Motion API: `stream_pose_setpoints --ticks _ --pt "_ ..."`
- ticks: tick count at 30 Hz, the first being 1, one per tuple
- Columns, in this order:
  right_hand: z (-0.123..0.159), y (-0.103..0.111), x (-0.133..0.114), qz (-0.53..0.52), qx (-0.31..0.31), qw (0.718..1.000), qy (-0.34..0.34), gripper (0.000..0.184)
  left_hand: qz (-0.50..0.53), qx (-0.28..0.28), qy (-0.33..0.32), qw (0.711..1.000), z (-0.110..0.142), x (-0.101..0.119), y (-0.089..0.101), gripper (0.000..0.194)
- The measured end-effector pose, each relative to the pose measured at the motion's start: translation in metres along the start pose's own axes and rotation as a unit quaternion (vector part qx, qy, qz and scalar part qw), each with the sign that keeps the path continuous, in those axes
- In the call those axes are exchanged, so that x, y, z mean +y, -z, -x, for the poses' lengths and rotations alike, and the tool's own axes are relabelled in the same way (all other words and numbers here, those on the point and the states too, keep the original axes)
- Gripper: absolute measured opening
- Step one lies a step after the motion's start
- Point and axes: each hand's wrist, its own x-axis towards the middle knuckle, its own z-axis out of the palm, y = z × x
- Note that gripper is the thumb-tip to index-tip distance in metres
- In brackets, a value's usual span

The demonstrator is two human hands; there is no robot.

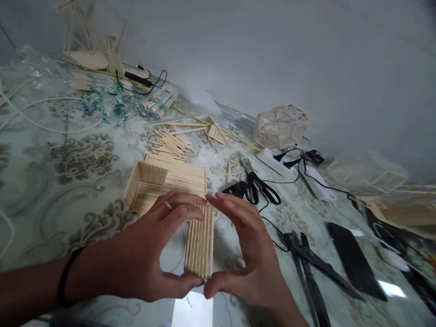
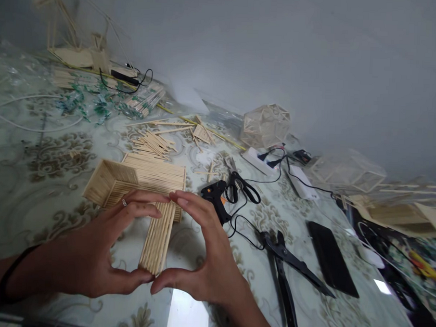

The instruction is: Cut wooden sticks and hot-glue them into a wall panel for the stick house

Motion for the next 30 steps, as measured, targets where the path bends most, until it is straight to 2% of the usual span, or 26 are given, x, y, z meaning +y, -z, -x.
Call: stream_pose_setpoints --ticks 8,12,16,21,26,30 --pt "-0.0013 0.0003 -0.0028 0.02 -0.016 1.0 -0.002 0.116 0.022 -0.005 -0.006 1.0 0.0002 -0.0014 0.0003 0.071" --pt "-0.0004 0.0014 0.0002 -0.015 0.006 1.0 0.002 0.123 0.011 0.003 -0.006 1.0 0.0013 -0.0023 -0.0004 0.078" --pt "0.0029 0.0041 0.0032 -0.027 0.01 0.999 -0.024 0.118 0.014 0.008 -0.017 1.0 0.0011 -0.0011 0.0008 0.08" --pt "0.0077 0.004 0.0036 -0.001 0.017 0.998 -0.056 0.12 0.017 0.01 0.004 1.0 0.0 0.0022 0.002 0.079" --pt "0.0075 0.0034 0.0027 -0.002 0.017 0.998 -0.057 0.107 0.011 0.013 -0.01 1.0 0.001 0.0016 0.0014 0.082" --pt "0.0061 0.0029 0.0005 -0.004 0.014 0.998 -0.053 0.103 0.01 0.017 -0.018 1.0 0.0002 0.0019 0.0022 0.078"
